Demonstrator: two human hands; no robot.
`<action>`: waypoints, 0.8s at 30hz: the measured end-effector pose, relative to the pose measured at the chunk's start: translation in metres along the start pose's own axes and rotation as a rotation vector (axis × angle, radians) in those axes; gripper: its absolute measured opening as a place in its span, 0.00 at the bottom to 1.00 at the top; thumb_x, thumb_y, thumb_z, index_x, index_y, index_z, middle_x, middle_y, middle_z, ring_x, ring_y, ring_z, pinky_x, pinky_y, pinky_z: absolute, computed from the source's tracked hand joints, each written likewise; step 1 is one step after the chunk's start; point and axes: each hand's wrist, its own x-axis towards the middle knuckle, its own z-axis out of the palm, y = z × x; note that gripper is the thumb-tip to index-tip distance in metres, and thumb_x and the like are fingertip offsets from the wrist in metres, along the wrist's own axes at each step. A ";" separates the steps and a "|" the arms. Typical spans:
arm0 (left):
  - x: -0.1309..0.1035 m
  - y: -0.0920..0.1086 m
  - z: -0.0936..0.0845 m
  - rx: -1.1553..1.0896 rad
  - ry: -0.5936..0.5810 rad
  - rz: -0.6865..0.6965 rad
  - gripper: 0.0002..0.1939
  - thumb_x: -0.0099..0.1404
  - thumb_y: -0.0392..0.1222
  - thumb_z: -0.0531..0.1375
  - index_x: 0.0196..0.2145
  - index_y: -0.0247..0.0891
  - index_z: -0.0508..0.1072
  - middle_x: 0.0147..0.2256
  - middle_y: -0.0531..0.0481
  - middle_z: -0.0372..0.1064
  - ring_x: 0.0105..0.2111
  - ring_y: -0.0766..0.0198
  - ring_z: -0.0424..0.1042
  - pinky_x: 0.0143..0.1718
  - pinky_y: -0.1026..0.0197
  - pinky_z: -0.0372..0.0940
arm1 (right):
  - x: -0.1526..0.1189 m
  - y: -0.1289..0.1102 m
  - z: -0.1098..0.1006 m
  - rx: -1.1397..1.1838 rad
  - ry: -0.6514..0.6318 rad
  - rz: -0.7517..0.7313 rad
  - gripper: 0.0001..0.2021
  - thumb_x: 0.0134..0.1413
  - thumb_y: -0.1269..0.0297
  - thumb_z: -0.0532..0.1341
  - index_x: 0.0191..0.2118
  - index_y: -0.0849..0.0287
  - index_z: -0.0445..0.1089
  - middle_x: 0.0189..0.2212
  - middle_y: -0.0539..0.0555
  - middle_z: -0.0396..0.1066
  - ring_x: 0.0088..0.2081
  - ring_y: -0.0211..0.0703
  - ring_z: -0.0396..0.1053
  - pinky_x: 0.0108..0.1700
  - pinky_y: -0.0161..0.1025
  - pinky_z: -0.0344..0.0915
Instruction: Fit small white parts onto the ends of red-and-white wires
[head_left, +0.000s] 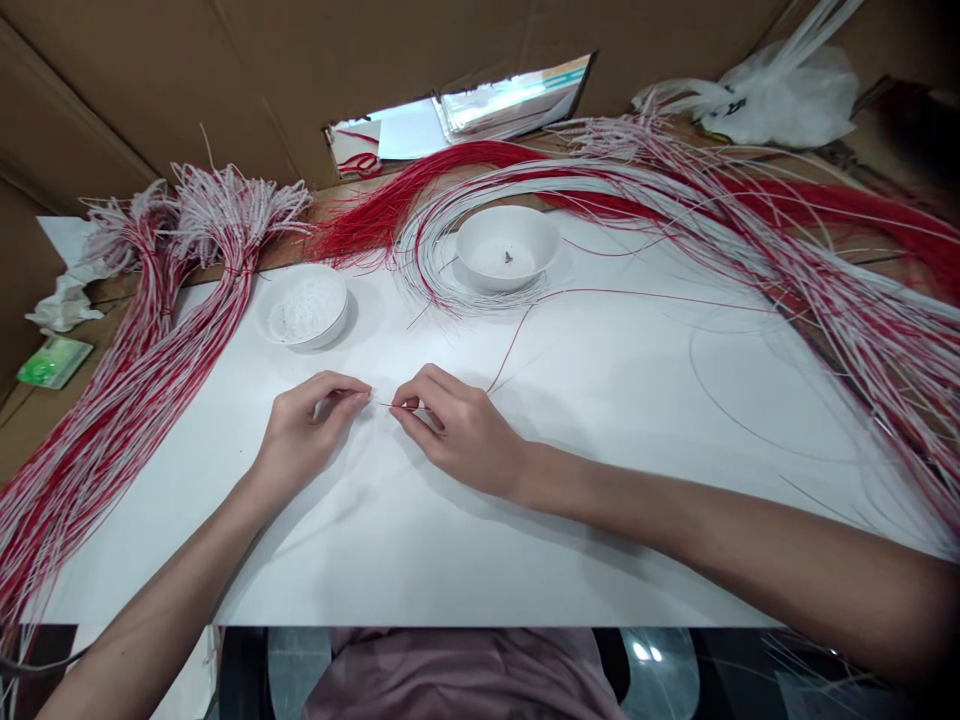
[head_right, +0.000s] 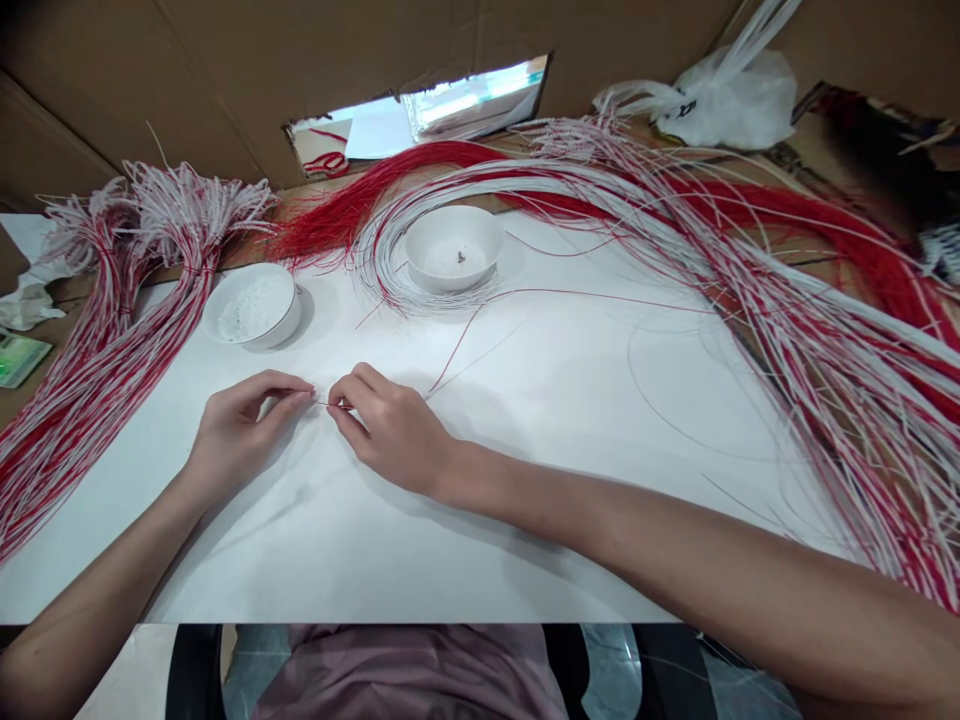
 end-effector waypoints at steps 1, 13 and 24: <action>-0.001 0.003 -0.001 -0.071 -0.006 -0.059 0.05 0.64 0.41 0.61 0.36 0.41 0.77 0.35 0.50 0.76 0.37 0.62 0.74 0.40 0.61 0.69 | 0.000 0.000 0.000 0.017 0.016 -0.017 0.04 0.63 0.71 0.55 0.37 0.60 0.66 0.33 0.51 0.67 0.31 0.34 0.66 0.32 0.33 0.63; -0.002 0.017 -0.003 -0.385 -0.071 -0.231 0.10 0.56 0.47 0.68 0.32 0.39 0.78 0.33 0.47 0.78 0.35 0.59 0.78 0.40 0.57 0.74 | 0.000 -0.001 0.000 0.068 0.075 -0.107 0.04 0.63 0.70 0.55 0.37 0.60 0.66 0.30 0.51 0.67 0.31 0.34 0.65 0.29 0.32 0.62; -0.002 0.020 -0.003 -0.383 -0.076 -0.227 0.10 0.56 0.47 0.69 0.31 0.39 0.78 0.32 0.47 0.78 0.34 0.59 0.77 0.40 0.57 0.74 | -0.001 -0.001 -0.001 0.066 0.071 -0.107 0.05 0.63 0.71 0.54 0.37 0.60 0.66 0.30 0.51 0.66 0.30 0.34 0.64 0.29 0.32 0.62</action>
